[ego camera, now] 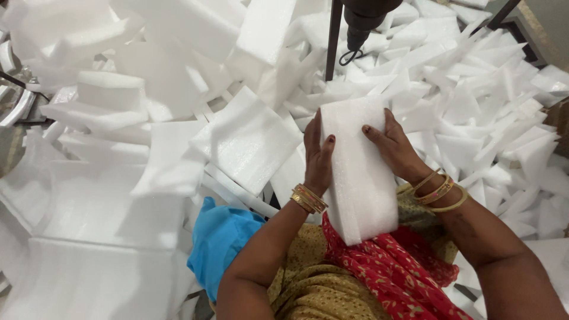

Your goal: The person sits on the floor amidst a pile of white foam sheets. They repeatedly pick up individual sheets, fold them in half, and place them into a growing stack on their lap.

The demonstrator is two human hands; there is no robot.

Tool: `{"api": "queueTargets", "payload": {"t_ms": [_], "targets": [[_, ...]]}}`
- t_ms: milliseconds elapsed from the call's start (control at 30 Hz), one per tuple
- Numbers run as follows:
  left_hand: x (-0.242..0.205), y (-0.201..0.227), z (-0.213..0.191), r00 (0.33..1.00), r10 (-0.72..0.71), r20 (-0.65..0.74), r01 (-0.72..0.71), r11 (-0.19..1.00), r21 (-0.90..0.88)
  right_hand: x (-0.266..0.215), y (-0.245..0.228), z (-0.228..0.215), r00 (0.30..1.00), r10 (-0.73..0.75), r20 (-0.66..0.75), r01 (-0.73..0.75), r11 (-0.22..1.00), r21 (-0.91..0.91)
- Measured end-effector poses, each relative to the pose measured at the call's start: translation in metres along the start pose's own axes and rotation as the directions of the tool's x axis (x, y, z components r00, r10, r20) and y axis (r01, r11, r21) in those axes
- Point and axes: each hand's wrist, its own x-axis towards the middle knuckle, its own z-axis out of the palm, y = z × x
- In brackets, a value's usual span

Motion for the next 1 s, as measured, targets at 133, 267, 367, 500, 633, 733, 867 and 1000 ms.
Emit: {"api": "queueTargets", "payload": {"t_ms": [133, 267, 367, 500, 633, 733, 867, 1000], "targets": [[0.016, 0.014, -0.036, 0.991, 0.130, -0.005, -0.130, 0.991, -0.009, 0.002, 0.002, 0.007, 0.995, 0.033, 0.097, -0.038, 0.998, 0.048], [0.037, 0.048, -0.087, 0.968, -0.079, 0.237, -0.005, 0.943, 0.332, 0.003, -0.006, 0.019, 0.962, 0.094, 0.256, -0.068, 0.992, -0.109], [0.037, 0.058, -0.117, 0.926, -0.253, 0.278, 0.116, 0.896, 0.429, 0.008, -0.012, 0.022, 0.947, 0.080, 0.313, 0.000, 0.968, -0.250], [0.016, 0.043, -0.160, 0.992, -0.075, -0.099, 0.114, 0.872, 0.476, 0.008, -0.009, -0.006, 0.928, 0.190, 0.319, -0.128, 0.970, -0.207], [-0.025, 0.029, -0.182, 0.859, -0.422, -0.289, 0.341, 0.894, -0.292, -0.003, 0.024, -0.020, 0.983, -0.101, 0.152, 0.068, 0.976, 0.206], [-0.053, 0.016, -0.155, 0.751, -0.531, -0.392, 0.407, 0.840, -0.359, -0.019, 0.051, -0.006, 0.991, -0.112, 0.074, 0.102, 0.987, 0.122], [-0.103, 0.014, -0.105, 0.705, -0.613, -0.356, 0.591, 0.786, -0.183, -0.015, 0.063, 0.000, 0.949, -0.304, 0.088, 0.267, 0.918, 0.293], [-0.139, 0.005, -0.074, 0.823, -0.565, 0.062, 0.516, 0.697, -0.497, -0.002, 0.069, -0.004, 0.942, -0.331, -0.052, 0.318, 0.834, 0.452]]}}
